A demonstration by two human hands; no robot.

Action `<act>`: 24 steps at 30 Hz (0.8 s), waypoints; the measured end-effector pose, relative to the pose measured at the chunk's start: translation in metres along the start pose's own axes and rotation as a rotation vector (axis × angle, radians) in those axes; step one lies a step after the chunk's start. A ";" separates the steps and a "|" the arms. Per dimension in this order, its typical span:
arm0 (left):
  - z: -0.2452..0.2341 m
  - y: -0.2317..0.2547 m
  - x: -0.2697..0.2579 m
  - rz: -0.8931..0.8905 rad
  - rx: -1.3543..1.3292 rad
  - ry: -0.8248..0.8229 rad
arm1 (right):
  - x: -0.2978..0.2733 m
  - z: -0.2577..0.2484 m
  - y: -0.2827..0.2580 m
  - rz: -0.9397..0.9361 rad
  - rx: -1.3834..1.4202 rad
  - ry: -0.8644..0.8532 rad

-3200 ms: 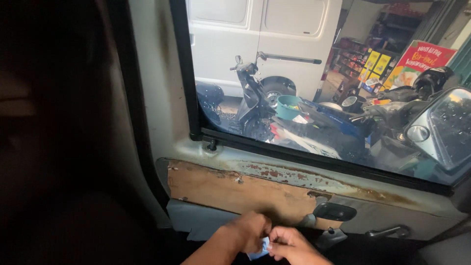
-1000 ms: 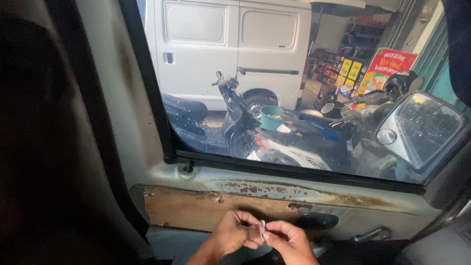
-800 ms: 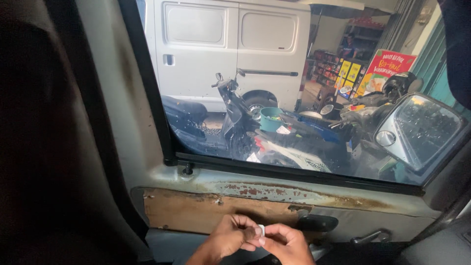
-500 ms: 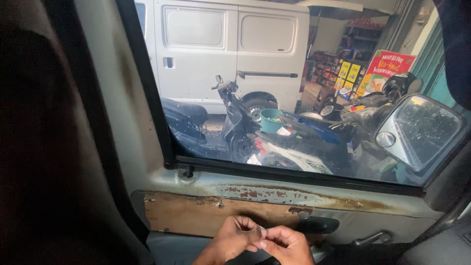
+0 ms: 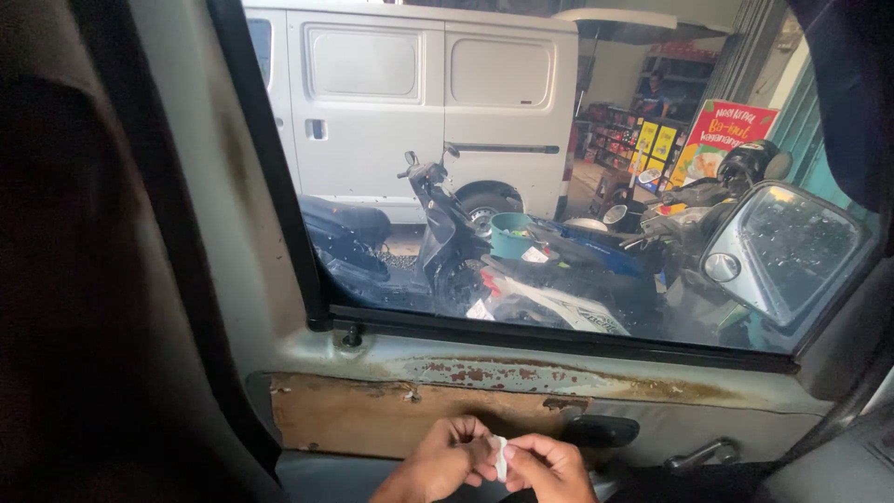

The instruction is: Cleaning the inner car door frame and applying an adhesive strip.

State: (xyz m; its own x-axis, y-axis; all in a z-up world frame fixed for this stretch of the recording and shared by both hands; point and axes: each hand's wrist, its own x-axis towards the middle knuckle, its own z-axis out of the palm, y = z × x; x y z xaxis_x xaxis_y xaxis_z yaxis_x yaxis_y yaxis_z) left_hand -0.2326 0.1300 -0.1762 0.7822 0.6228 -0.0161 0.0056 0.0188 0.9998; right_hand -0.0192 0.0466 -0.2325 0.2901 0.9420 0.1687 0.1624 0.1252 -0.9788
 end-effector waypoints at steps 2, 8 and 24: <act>0.000 -0.010 0.008 0.006 -0.004 0.002 | 0.006 -0.003 0.013 0.028 0.049 0.000; -0.004 -0.023 0.023 0.041 -0.028 0.065 | 0.018 -0.010 0.028 0.191 0.197 0.150; -0.004 -0.040 0.029 0.066 -0.073 0.067 | 0.014 -0.017 0.078 -0.016 0.202 -0.118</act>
